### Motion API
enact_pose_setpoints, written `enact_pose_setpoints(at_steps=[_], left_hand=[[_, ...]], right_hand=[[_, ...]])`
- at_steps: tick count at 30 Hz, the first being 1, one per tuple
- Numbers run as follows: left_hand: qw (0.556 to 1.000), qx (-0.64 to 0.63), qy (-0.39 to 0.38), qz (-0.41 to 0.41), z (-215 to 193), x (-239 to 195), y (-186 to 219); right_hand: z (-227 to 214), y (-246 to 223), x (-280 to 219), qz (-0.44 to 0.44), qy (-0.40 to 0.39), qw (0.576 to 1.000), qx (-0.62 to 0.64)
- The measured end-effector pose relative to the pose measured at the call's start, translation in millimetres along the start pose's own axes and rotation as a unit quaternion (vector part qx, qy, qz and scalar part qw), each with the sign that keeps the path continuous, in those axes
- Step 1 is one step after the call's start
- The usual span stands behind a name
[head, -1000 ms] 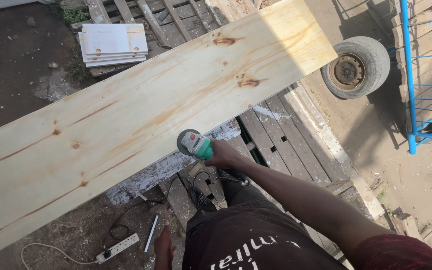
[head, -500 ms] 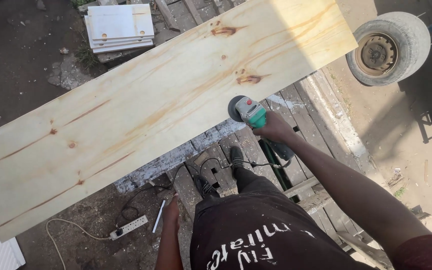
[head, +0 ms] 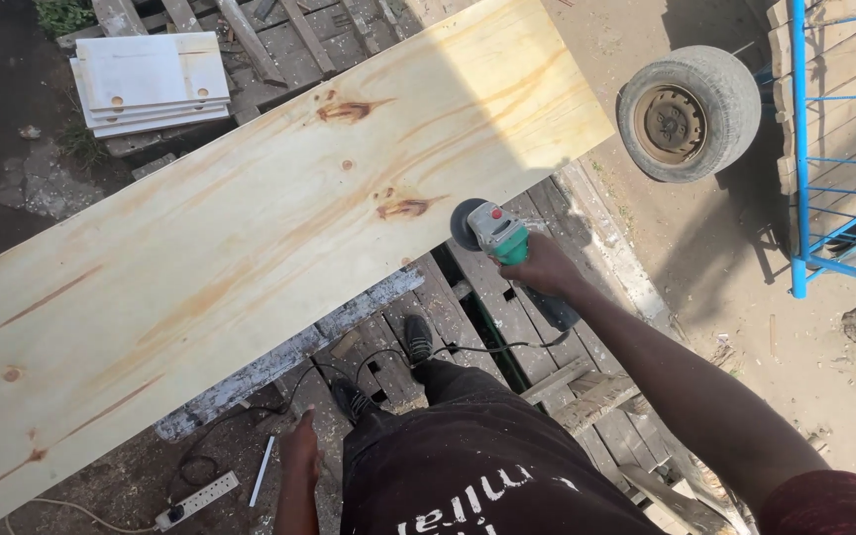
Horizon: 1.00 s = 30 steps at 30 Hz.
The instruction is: The person uses a handheld electric sander to smooth the surface of a long, light-colored wooden plank resting on wooden pallets. The person moves the sander back and forth along the length of the plank while occasionally using their left hand to steady the wood.
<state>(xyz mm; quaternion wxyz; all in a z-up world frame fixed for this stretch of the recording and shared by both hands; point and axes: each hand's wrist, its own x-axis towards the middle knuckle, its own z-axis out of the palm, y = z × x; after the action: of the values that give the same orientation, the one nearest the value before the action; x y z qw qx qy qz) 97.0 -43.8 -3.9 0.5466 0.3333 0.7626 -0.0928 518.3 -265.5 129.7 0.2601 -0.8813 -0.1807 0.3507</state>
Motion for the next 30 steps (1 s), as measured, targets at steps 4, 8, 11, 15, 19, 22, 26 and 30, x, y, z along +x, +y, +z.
enact_pose_setpoints(at_steps=[4,8,11,15,19,22,26,30], left_hand=[[1.000,0.024,0.000,-0.008,13,-13,1],[1.000,0.016,-0.012,-0.005,20,-29,10],[1.000,-0.007,0.007,-0.010,22,-28,11],[1.000,-0.001,0.016,0.016,18,-12,0],[1.000,0.014,0.024,0.008,8,-48,10],[0.998,0.017,0.048,-0.021,7,-28,-9],[0.988,0.149,0.014,0.041,3,-69,13],[0.948,0.276,-0.074,0.137,10,-104,54]], right_hand=[[-27,9,0,0.013,0.003,1.000,0.021],[-51,35,27,-0.015,0.010,1.000,-0.009],[-77,37,39,0.009,0.026,0.999,-0.018],[-119,53,65,0.007,0.054,0.999,0.004],[-163,54,78,0.097,0.128,0.981,0.108],[-175,41,85,0.116,0.122,0.955,0.245],[-151,18,87,0.095,0.106,0.967,0.212],[-101,-16,84,0.060,0.111,0.977,0.171]])
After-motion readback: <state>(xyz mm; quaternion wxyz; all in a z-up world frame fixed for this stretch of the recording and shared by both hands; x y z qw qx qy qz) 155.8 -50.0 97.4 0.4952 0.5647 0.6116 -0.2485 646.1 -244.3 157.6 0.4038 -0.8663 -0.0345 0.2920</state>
